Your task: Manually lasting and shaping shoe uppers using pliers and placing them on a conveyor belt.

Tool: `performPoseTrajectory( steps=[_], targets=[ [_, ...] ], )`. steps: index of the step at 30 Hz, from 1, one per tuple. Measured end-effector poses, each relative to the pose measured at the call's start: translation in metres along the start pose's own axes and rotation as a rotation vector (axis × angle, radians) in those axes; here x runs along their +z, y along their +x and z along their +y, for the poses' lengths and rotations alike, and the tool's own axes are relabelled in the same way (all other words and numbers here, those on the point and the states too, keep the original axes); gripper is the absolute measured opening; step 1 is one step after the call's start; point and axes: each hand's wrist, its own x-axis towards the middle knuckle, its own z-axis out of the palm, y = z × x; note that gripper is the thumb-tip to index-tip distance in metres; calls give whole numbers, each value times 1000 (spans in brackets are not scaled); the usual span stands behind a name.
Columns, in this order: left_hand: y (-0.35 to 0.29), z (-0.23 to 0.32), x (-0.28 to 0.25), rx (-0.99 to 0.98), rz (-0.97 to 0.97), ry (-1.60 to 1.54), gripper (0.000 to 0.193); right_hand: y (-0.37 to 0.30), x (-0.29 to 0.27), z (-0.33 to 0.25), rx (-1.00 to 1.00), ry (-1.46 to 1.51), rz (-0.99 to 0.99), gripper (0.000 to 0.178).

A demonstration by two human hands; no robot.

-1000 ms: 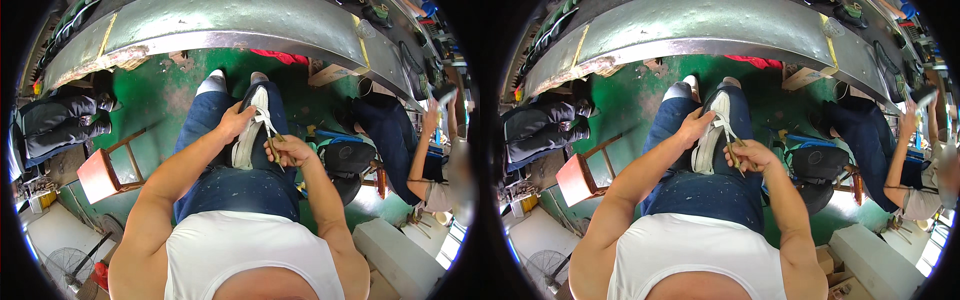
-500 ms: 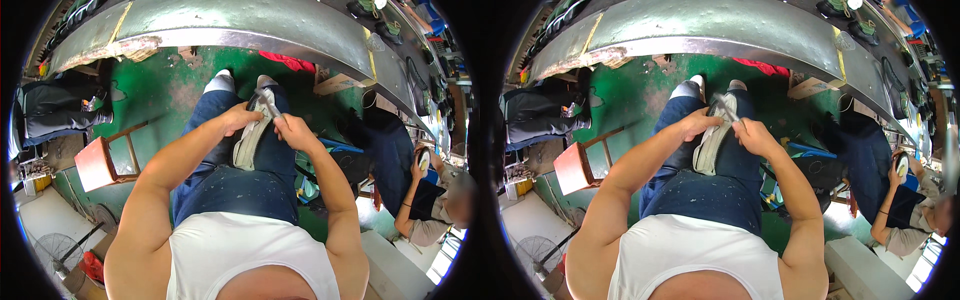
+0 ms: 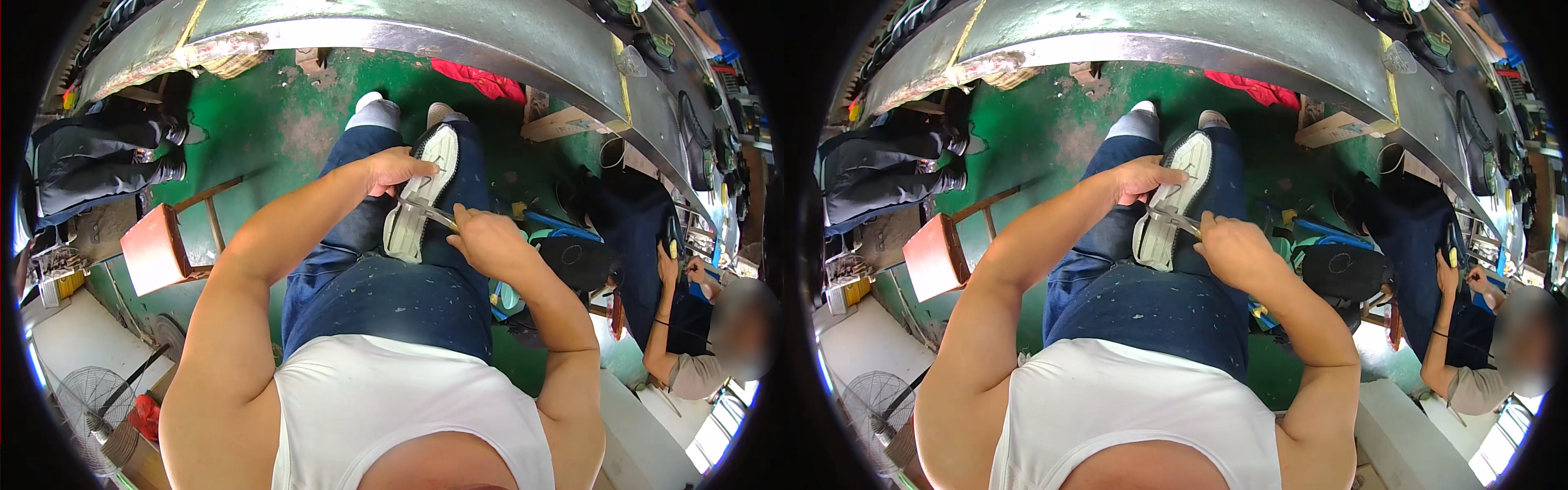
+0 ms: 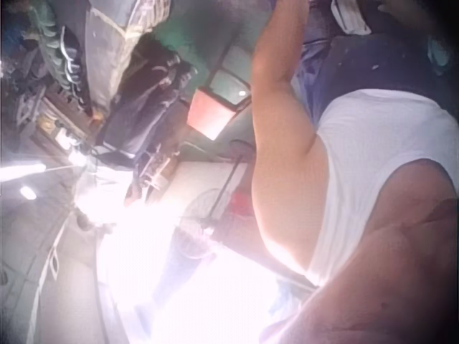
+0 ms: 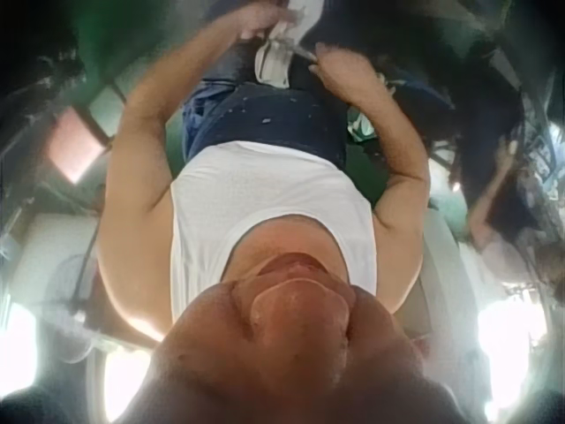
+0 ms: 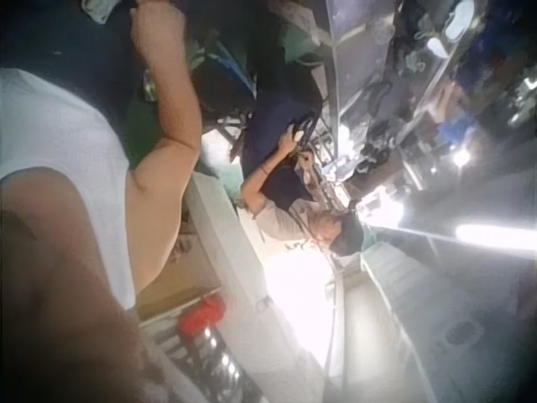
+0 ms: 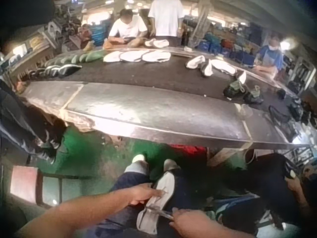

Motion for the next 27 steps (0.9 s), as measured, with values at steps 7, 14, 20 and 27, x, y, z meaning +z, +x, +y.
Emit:
performPoseTrajectory(
  steps=[7,14,20,27],
  targets=[
    [0,-10,-15,93,-42,-59,32,-8,38,14,171,170,9,32],
    [-21,-40,2,329,-182,-180,77,-24,24,16,361,415,-120,30],
    [-7,-53,23,376,127,-69,73,-51,45,-9,196,-14,98,26],
    [-11,-80,33,667,346,564,91,-52,44,35,375,679,-317,20]
  ],
)
